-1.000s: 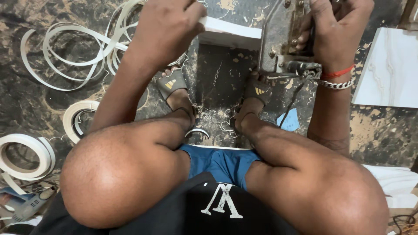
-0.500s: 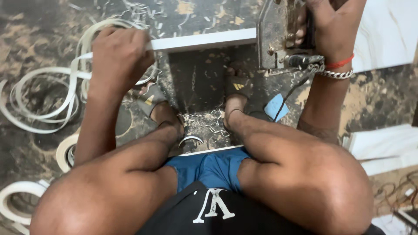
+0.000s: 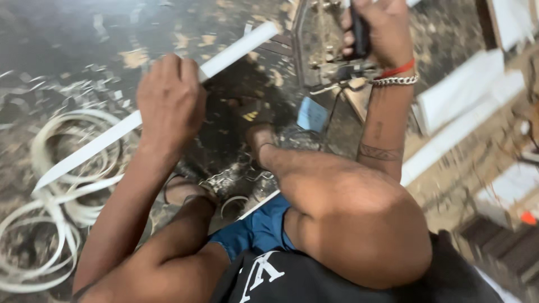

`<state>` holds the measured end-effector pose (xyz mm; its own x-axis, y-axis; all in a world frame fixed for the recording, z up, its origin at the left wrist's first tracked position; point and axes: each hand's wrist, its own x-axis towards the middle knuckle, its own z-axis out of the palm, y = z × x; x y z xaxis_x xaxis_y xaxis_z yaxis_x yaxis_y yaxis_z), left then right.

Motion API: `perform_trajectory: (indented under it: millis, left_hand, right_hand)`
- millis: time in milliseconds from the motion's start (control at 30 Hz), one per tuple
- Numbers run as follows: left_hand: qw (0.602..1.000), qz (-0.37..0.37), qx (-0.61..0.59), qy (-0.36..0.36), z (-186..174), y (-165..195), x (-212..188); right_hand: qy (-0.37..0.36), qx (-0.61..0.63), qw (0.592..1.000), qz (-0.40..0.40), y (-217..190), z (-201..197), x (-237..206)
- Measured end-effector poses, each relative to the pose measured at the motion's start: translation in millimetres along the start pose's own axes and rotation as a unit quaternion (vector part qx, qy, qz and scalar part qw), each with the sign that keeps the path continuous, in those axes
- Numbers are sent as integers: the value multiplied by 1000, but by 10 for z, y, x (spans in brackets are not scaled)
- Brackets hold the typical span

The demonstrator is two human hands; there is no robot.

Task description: The person smooths a marble-patterned panel with a sanding block, then applies a white edge banding strip to the panel's edge using a handheld iron. The person presses the strip along the edge and smooths it by hand.

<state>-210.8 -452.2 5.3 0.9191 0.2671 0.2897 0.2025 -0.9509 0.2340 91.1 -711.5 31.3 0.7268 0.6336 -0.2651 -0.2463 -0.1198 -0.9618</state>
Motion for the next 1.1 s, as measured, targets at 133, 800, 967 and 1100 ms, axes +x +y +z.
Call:
perform_trajectory:
  millis: [133,800,967,1100]
  left_hand:
    - [1000,2,6,16,216,135,193]
    - [991,-130,21,25,-124,-261,-365]
    - [987,-140,53,53,-490,-585,-960]
    - [987,-127,85,59,-586,-778,-1286]
  right_hand:
    - [74,-173,981,47,392,-639,-151]
    - [-61,-448,801,-392,255,587,294]
    - [-194,-620,596,-471,14,1626,212]
    - [-199,-611,596,-481,160,1896,128]
